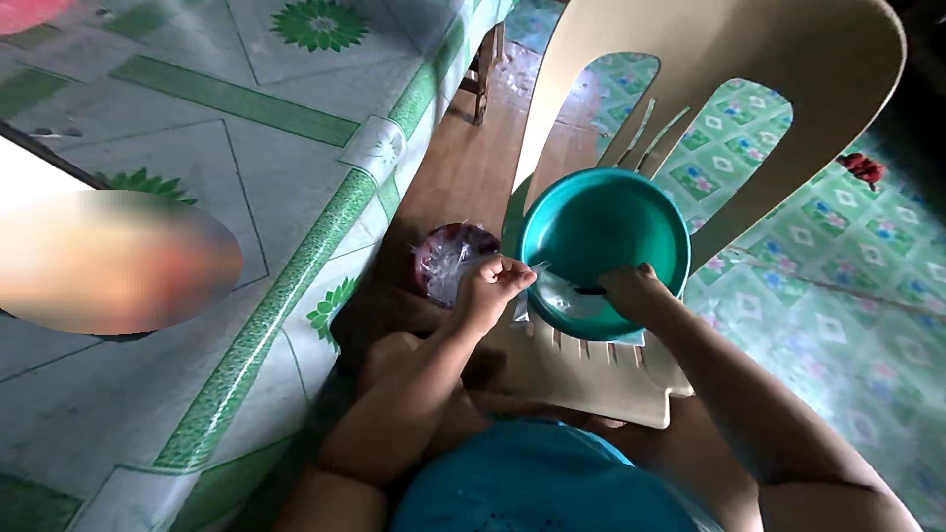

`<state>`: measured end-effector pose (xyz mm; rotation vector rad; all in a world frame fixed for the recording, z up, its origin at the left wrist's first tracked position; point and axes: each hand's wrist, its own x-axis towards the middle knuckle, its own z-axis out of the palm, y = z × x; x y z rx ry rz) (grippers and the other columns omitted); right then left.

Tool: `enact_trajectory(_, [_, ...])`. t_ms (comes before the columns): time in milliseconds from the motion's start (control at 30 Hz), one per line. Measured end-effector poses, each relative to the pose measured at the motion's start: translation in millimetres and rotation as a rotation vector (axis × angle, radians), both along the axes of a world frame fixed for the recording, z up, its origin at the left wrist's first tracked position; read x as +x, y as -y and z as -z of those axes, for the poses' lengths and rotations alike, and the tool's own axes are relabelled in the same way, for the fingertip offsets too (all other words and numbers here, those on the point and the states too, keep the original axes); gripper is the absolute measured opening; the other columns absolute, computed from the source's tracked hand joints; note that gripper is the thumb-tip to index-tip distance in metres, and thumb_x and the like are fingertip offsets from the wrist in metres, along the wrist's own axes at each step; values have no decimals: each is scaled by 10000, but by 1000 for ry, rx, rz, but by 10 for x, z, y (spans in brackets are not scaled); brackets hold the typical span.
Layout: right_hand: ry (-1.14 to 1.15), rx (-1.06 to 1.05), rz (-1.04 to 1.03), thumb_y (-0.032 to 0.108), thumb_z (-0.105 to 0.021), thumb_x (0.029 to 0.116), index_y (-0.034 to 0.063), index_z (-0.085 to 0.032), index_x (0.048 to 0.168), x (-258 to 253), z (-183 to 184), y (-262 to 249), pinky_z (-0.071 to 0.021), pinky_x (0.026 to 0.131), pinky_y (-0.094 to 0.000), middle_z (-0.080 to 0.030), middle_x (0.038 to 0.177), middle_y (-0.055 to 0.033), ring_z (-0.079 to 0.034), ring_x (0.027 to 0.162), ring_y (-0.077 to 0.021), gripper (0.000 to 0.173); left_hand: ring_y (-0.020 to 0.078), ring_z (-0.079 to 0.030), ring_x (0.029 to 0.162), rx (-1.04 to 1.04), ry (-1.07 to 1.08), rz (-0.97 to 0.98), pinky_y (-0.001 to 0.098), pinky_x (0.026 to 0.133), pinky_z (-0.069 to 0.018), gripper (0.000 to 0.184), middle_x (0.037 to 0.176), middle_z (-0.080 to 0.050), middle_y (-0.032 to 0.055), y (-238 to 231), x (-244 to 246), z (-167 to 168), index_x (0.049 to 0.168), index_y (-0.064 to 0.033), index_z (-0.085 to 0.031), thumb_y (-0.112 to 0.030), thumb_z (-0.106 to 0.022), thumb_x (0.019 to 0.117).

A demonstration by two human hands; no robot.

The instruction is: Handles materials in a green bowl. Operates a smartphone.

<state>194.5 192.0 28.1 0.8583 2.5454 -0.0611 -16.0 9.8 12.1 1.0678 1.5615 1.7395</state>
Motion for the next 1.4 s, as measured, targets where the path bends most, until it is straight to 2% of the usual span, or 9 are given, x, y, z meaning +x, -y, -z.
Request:
enact_trajectory(200, [184,-112,-2,151,-555,1033,75,-708,1168,-147,-75,256,-466,982,-620,-707,1133,-174,-652,1123,-385,218,78,-668,795,-62,18,14,261,759,-580,106,884,-706,10,-24,-5,13,956,-65,-731,-102,-796,882])
enact_trajectory(367, [-10,-114,81,120,-617,1013,28,-724,1127,27,-99,6,-517,952,-634,-705,1140,-197,-662,1117,-412,181,73,-659,772,-55,16,30,248,731,-574,96,874,-704,4,-46,-3,29,939,-73,-732,-100,-800,877])
enact_trajectory(533, [72,-63,134,74,-624,990,-7,-730,1090,102,29,-206,-529,944,-624,-697,1141,-219,-656,1121,-424,166,73,-659,785,-78,22,30,249,740,-571,95,879,-702,-1,-72,-20,14,942,-83,-736,-114,-800,879])
enact_trajectory(700, [-41,-195,76,92,-570,1028,8,-717,1163,56,262,-225,-502,1002,-602,-694,1155,-223,-648,1148,-408,216,70,-656,767,-64,50,34,242,731,-567,93,867,-704,1,-70,-39,2,947,-78,-732,-117,-793,889])
enact_trajectory(867, [-65,-120,89,-67,-648,897,32,-705,1162,63,207,-204,-519,972,-616,-698,1176,-187,-654,1143,-404,289,66,-643,752,-70,59,38,236,714,-555,95,852,-699,-3,-59,-61,5,943,-83,-734,-118,-799,883])
enact_trajectory(967, [-37,-2,144,-27,-691,886,32,-734,1071,91,210,-236,-545,889,-649,-707,1108,-199,-663,1093,-433,199,56,-639,741,-66,62,36,229,703,-549,89,837,-700,-13,-49,-64,0,947,-91,-742,-125,-798,886])
enact_trajectory(1067, [-46,-94,144,89,-651,964,5,-722,1042,39,170,-142,-537,924,-623,-702,1099,-206,-668,1087,-404,135,58,-645,747,-50,62,43,239,715,-559,89,844,-701,-10,-55,-56,6,944,-83,-733,-118,-793,887])
enact_trajectory(1233, [-104,-71,158,66,-655,962,17,-735,1114,54,156,-81,-535,939,-626,-645,1241,-224,-626,1160,-431,179,70,-655,768,-63,73,44,250,734,-565,87,860,-706,0,-64,-47,16,947,-82,-736,-119,-791,890])
enact_trajectory(1400, [25,-65,132,91,-654,963,48,-734,1114,59,195,-110,-523,948,-641,-680,1199,-200,-635,1164,-421,177,75,-657,762,-62,103,41,249,731,-566,97,856,-709,7,-74,-48,19,943,-74,-737,-115,-800,882])
